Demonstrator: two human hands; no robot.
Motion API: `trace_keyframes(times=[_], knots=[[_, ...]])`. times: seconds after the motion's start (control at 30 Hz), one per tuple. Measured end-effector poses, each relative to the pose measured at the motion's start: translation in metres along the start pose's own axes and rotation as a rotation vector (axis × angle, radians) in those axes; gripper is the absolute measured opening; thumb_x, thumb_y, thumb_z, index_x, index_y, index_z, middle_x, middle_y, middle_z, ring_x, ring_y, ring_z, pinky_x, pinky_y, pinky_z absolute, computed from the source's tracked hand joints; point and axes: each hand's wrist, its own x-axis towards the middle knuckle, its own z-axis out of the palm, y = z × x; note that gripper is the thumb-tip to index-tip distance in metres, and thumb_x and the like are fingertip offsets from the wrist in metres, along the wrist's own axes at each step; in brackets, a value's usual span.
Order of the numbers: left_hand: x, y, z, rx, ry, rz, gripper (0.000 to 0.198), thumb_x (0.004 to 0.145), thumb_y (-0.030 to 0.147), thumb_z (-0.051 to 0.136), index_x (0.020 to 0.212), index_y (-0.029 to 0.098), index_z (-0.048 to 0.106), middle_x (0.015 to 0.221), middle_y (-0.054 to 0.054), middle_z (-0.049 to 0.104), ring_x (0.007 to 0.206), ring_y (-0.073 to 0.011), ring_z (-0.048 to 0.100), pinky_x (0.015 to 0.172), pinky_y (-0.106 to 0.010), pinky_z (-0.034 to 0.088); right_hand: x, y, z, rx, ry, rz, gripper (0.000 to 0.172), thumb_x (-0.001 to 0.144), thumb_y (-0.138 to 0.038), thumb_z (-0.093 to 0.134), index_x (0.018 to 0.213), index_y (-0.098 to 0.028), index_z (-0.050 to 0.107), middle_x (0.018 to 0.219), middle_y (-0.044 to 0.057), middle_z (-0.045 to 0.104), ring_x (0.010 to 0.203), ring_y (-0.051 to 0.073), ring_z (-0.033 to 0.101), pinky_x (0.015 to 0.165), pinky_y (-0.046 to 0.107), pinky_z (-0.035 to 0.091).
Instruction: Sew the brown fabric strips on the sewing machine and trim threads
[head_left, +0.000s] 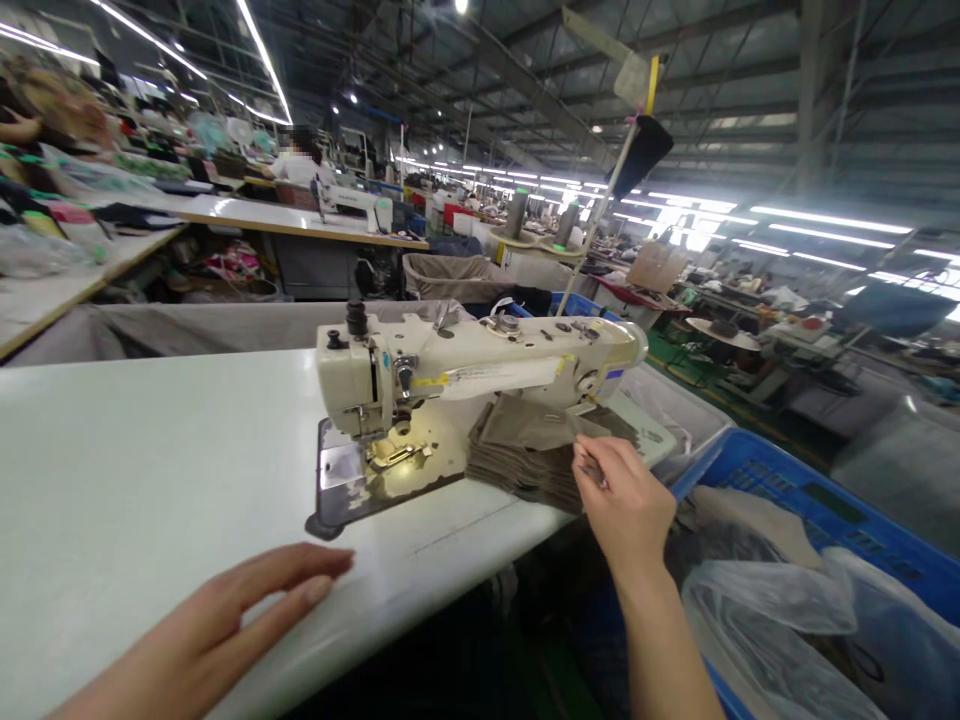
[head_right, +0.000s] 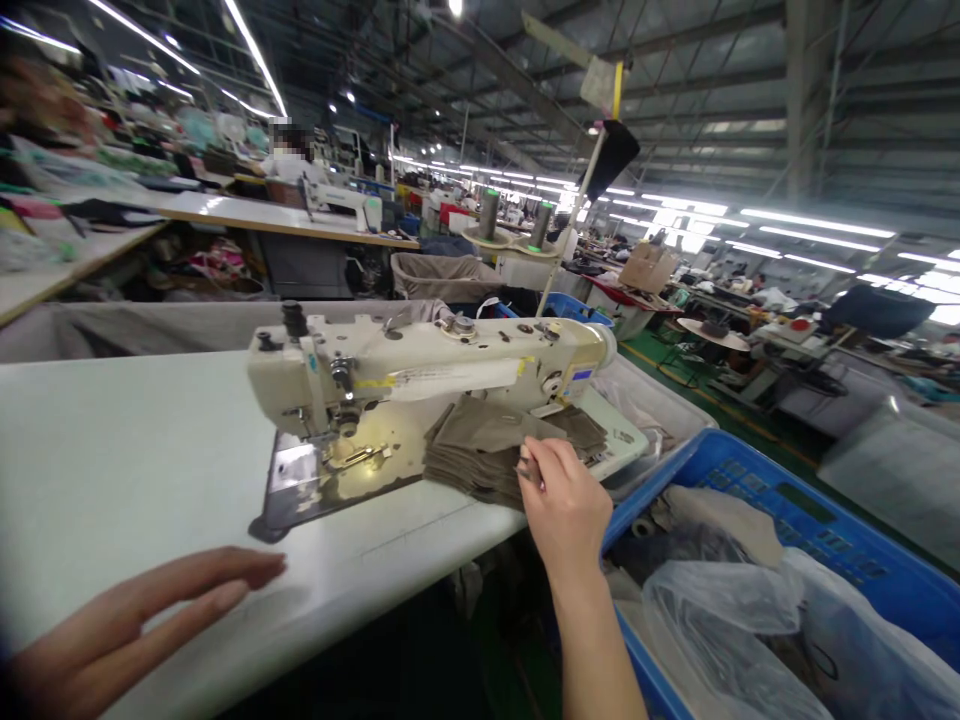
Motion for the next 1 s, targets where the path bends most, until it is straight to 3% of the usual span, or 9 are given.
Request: trace_keyframes(times=[0.1,0.23,0.3,0.37,0.43,0.53,0.67,0.8,1.0], knots=[[-0.014,0.04,0.042,-0.371,-0.386,-0.119,0.063,0.066,0.079,0.067,0.108,0.033,0.077,0.107,-0.006,0.078,0.105,-0.0345,0.068,0.096,-0.047,0.053,0.001,-0.038,-0.023,0.028,-0.051,-0.142,0.014,0.096,-0.021,0.057,0.102,-0.018,0.07,0.089,0.005,0.073,0.079,0.016,0.069,0.076,0.026,0.048],[-0.012,0.067,0.078,-1.011,-0.551,-0.267,0.065,0.073,0.069,0.072,0.119,0.023,0.07,0.121,-0.013,0.072,0.115,-0.0323,0.066,0.086,-0.04,0.059,-0.02,-0.088,-0.038,0.183,-0.18,-0.276,0.014,0.093,-0.019,0.057,0.101,-0.022,0.069,0.074,0.004,0.07,0.064,0.017,0.065,0.06,0.028,0.046],[-0.003,0.069,0.086,-1.197,-0.413,-0.294,0.05,0.081,0.058,0.071,0.109,0.017,0.072,0.114,-0.015,0.074,0.109,-0.0308,0.069,0.085,-0.037,0.06,-0.037,-0.105,-0.035,0.299,-0.264,-0.372,0.016,0.092,-0.02,0.055,0.099,-0.021,0.069,0.068,0.002,0.067,0.055,0.017,0.062,0.05,0.029,0.041],[0.005,0.068,0.086,-1.245,-0.143,-0.32,0.028,0.085,0.035,0.072,0.103,0.014,0.071,0.103,-0.015,0.077,0.097,-0.0277,0.074,0.082,-0.033,0.061,-0.054,-0.115,-0.027,0.46,-0.354,-0.385,0.014,0.093,-0.022,0.055,0.095,-0.022,0.069,0.067,0.001,0.065,0.053,0.016,0.06,0.045,0.028,0.039],[0.008,0.065,0.081,-1.227,0.031,-0.328,0.021,0.084,0.018,0.069,0.104,0.013,0.071,0.098,-0.013,0.078,0.09,-0.0262,0.076,0.08,-0.032,0.062,-0.066,-0.117,-0.016,0.606,-0.377,-0.216,0.014,0.093,-0.027,0.058,0.099,-0.022,0.069,0.078,0.004,0.068,0.059,0.016,0.063,0.049,0.025,0.045],[0.003,0.058,0.07,-1.215,0.046,-0.324,0.024,0.085,0.013,0.066,0.109,0.011,0.07,0.101,-0.014,0.078,0.093,-0.0267,0.075,0.082,-0.033,0.062,-0.073,-0.113,0.0,0.725,-0.382,0.228,0.029,0.092,-0.034,0.062,0.117,-0.02,0.066,0.106,0.01,0.07,0.068,0.016,0.066,0.059,0.025,0.053],[0.0,0.042,0.047,-1.155,0.068,-0.272,0.023,0.084,0.017,0.068,0.106,0.011,0.072,0.1,-0.014,0.078,0.092,-0.0259,0.075,0.084,-0.033,0.062,-0.079,-0.115,0.016,0.938,-0.71,0.564,0.032,0.091,-0.046,0.06,0.09,-0.017,0.072,0.078,0.005,0.071,0.067,0.018,0.065,0.06,0.025,0.052],[0.018,0.027,0.013,-0.891,0.117,-0.177,0.034,0.075,0.023,0.078,0.107,0.016,0.073,0.097,-0.009,0.079,0.079,-0.0193,0.073,0.071,-0.026,0.058,-0.091,-0.129,0.022,0.975,-0.744,0.64,0.037,0.091,-0.05,0.06,0.077,-0.017,0.071,0.069,0.002,0.067,0.065,0.018,0.063,0.061,0.024,0.05],[0.057,0.025,-0.018,-0.186,0.022,-0.091,0.03,0.071,0.046,0.071,0.081,0.017,0.072,0.075,-0.004,0.075,0.067,-0.0189,0.067,0.061,-0.027,0.051,-0.103,-0.145,0.018,1.036,-0.744,0.501,0.029,0.096,-0.038,0.052,0.085,-0.02,0.071,0.08,0.004,0.069,0.077,0.018,0.068,0.073,0.025,0.054]])
